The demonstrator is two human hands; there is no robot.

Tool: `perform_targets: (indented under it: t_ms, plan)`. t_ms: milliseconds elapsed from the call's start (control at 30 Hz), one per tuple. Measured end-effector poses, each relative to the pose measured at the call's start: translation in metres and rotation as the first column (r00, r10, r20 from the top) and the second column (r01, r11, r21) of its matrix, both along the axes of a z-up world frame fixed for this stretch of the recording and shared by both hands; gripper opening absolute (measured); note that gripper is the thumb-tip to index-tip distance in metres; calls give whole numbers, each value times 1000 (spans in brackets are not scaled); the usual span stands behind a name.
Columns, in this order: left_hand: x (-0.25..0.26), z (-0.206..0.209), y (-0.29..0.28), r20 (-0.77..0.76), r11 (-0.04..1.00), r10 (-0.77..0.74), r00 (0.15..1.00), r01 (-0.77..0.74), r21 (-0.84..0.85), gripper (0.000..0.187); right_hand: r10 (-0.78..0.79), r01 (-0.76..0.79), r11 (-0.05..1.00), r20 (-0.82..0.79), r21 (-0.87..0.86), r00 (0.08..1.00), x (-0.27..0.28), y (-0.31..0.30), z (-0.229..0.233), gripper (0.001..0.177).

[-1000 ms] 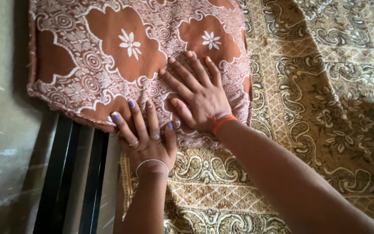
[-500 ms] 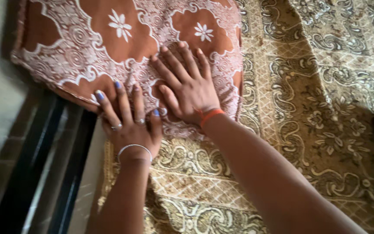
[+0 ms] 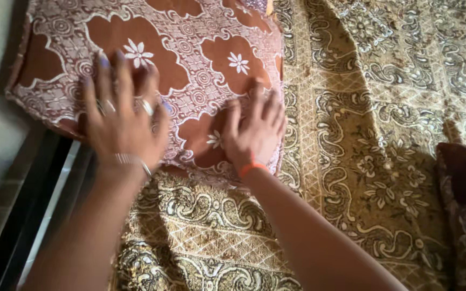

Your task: The person smooths and adjusts two patterned pillows on a bed, pressing and aligning them by hand. The person then smooths the bedsheet and places the pillows at the head of the bed.

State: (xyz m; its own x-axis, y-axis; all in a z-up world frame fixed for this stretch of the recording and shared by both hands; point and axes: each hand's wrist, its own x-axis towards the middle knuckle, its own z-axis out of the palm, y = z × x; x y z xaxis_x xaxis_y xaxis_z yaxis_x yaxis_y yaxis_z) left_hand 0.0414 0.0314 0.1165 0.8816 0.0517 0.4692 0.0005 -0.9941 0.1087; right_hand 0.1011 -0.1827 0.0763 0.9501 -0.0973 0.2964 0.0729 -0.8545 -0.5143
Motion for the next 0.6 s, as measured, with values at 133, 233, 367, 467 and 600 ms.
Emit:
perform_targets:
  t_ms: [133, 233, 367, 467, 600]
  plan:
    - [16, 32, 21, -42, 999, -49, 998, 49, 16, 63, -204, 224, 946, -106, 234, 973, 13, -6, -11, 81]
    - [23, 38, 19, 5, 997, -71, 997, 71, 42, 68, -237, 226, 965, 75, 133, 969, 13, 4, -18, 78]
    - [67, 52, 34, 48, 977, -201, 978, 196, 89, 65, -238, 236, 969, 25, 75, 971, 16, 9, -17, 76]
    - [106, 62, 45, -84, 969, -65, 994, 83, 233, 64, -253, 252, 966, 10, 61, 967, 15, 10, -15, 77]
    - [95, 48, 45, 99, 982, -110, 989, 93, 166, 65, -258, 258, 965, -14, 55, 966, 18, 8, -14, 76]
